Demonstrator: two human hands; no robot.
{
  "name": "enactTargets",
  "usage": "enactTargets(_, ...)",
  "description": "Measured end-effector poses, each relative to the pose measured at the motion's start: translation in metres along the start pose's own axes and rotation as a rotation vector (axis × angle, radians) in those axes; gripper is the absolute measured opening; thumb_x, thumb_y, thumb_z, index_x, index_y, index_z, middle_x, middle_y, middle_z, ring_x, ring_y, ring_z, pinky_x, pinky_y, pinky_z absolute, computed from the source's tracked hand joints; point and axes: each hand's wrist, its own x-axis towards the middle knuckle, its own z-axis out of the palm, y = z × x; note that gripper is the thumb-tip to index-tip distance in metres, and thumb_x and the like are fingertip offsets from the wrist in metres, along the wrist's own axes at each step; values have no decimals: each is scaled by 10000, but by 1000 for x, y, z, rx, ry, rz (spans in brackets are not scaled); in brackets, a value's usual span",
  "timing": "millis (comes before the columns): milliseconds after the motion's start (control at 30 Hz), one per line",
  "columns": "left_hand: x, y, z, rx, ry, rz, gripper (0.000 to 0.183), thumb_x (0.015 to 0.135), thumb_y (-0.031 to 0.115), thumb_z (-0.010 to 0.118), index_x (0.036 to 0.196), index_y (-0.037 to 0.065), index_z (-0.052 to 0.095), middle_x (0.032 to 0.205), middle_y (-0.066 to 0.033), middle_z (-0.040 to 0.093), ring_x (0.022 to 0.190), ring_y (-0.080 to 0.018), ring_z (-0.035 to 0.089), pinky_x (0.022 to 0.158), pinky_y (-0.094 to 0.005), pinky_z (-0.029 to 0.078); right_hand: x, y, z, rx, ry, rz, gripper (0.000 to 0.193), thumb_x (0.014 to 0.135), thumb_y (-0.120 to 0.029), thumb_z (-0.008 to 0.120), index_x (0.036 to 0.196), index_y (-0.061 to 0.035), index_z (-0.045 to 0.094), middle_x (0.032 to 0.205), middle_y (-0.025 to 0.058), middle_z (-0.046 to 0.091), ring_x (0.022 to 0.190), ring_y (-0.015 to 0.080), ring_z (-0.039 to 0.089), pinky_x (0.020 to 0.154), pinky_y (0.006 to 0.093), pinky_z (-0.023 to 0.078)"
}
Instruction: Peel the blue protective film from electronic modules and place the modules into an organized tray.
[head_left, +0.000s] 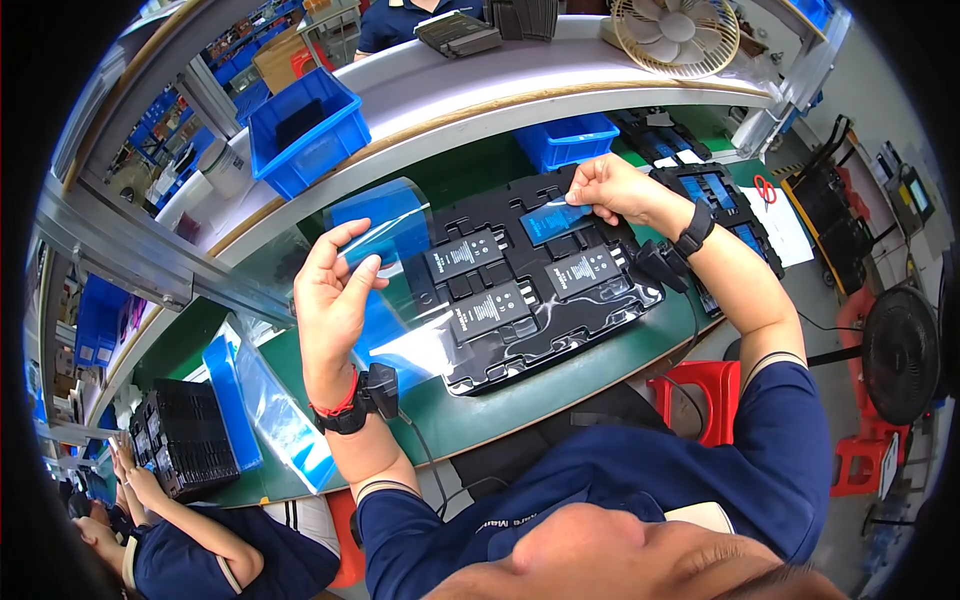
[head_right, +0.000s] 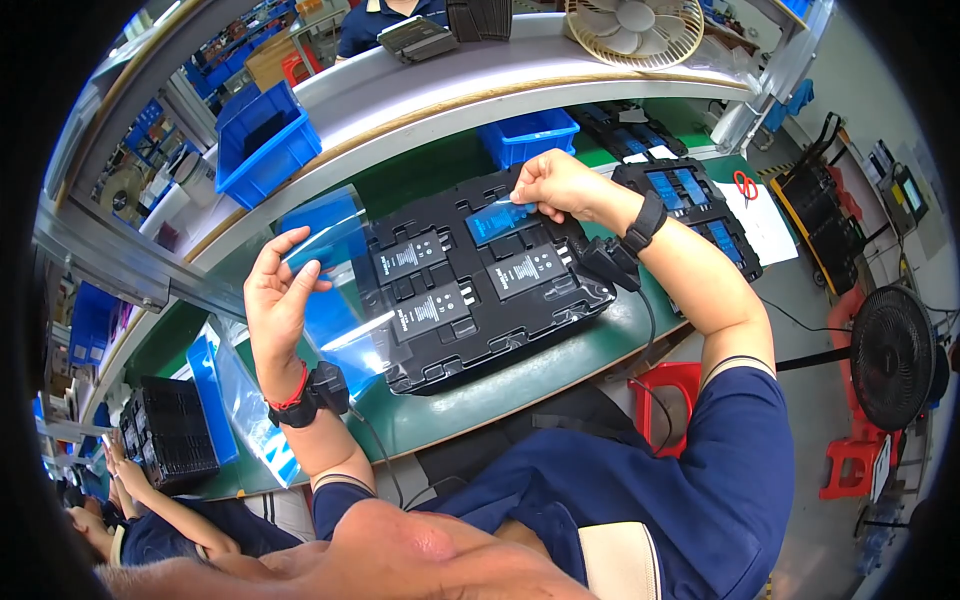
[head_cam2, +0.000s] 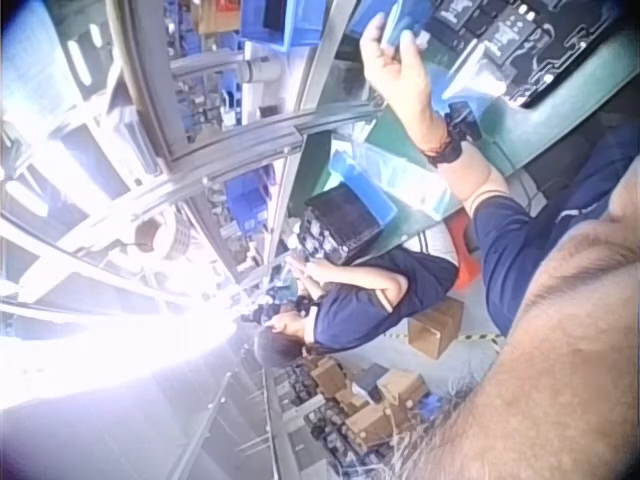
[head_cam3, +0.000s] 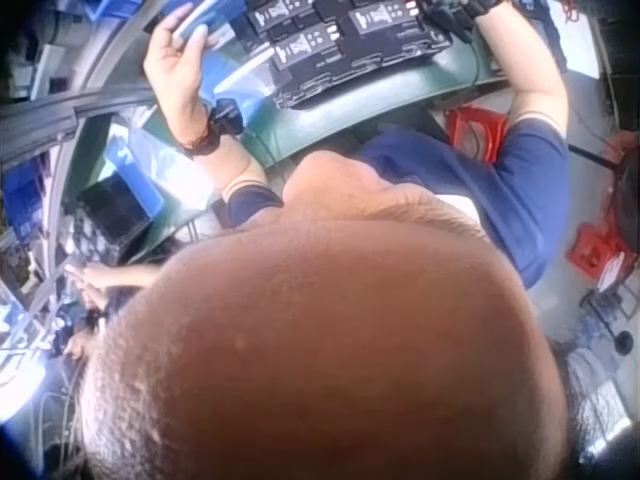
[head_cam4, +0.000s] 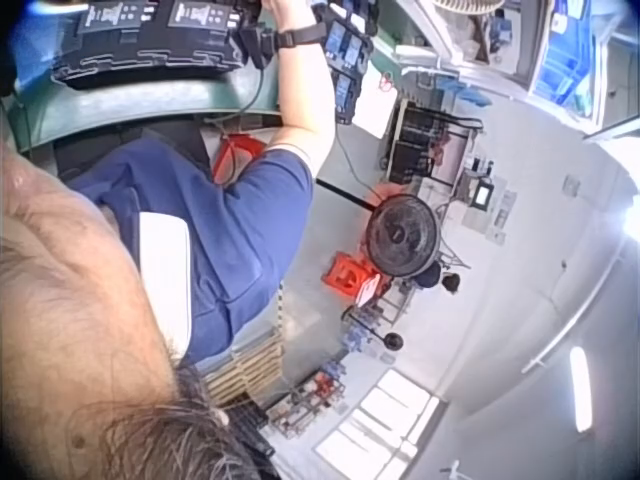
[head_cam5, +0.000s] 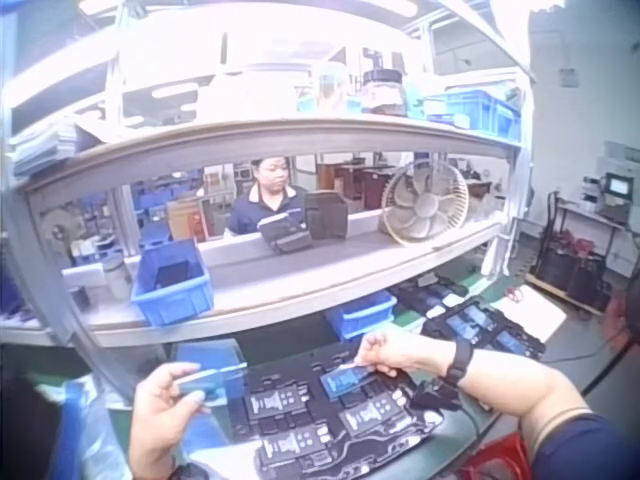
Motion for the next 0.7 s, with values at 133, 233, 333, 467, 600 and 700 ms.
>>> enactTargets(133, 0, -1, 0, 0, -7, 4, 331, 840, -23, 563, 1166, -12, 506, 927, -79, 628, 799, -91, 600, 658, -217, 493, -2, -2, 2, -21, 5, 10, 115, 793, -46, 652, 731, -20, 559, 591, 23, 529, 367, 43, 418, 317, 185, 315)
enactTargets(233, 0, -1, 0, 4, -10, 0, 332, 840, -21, 567, 1166, -10, 507, 927, -78, 630, 798, -90, 599, 656, -215, 494, -2, -2, 3, -75, 20, -3, 118, 790, -45, 653, 728, -18, 557, 578, 18, 521, 366, 46, 420, 316, 188, 315)
enactTargets(333, 1, -1, 0, 11, -19, -3, 328, 841, -17, 569, 1163, -6, 509, 935, -78, 630, 804, -90, 599, 660, -216, 499, -1, -3, 6, -146, 25, -15, 119, 792, -44, 650, 730, -15, 553, 570, 18, 522, 371, 52, 432, 317, 196, 324)
enactTargets(467, 0, -1, 0, 2, -27, -14, 321, 843, -12, 570, 1158, -3, 511, 951, -80, 631, 819, -92, 601, 666, -220, 504, -5, -16, 17, -445, 79, -5, 132, 784, -67, 665, 759, -14, 546, 566, 36, 530, 386, 77, 457, 334, 228, 355)
enactTargets(600, -1, 0, -1, 1, -53, 1, 329, 841, -17, 573, 1163, -7, 506, 973, -88, 626, 846, -112, 607, 670, -229, 512, -2, 3, 13, -1123, 412, -679, 253, 757, -123, 709, 886, -1, 528, 602, 52, 534, 509, 101, 535, 467, 258, 440)
enactTargets(700, -4, -1, 1, -36, -64, 15, 337, 837, -27, 571, 1166, -11, 500, 990, -95, 620, 857, -130, 611, 677, -244, 523, -29, -45, 39, -936, 303, -526, 368, 726, -155, 743, 966, 2, 513, 664, 48, 542, 607, 112, 558, 574, 268, 466)
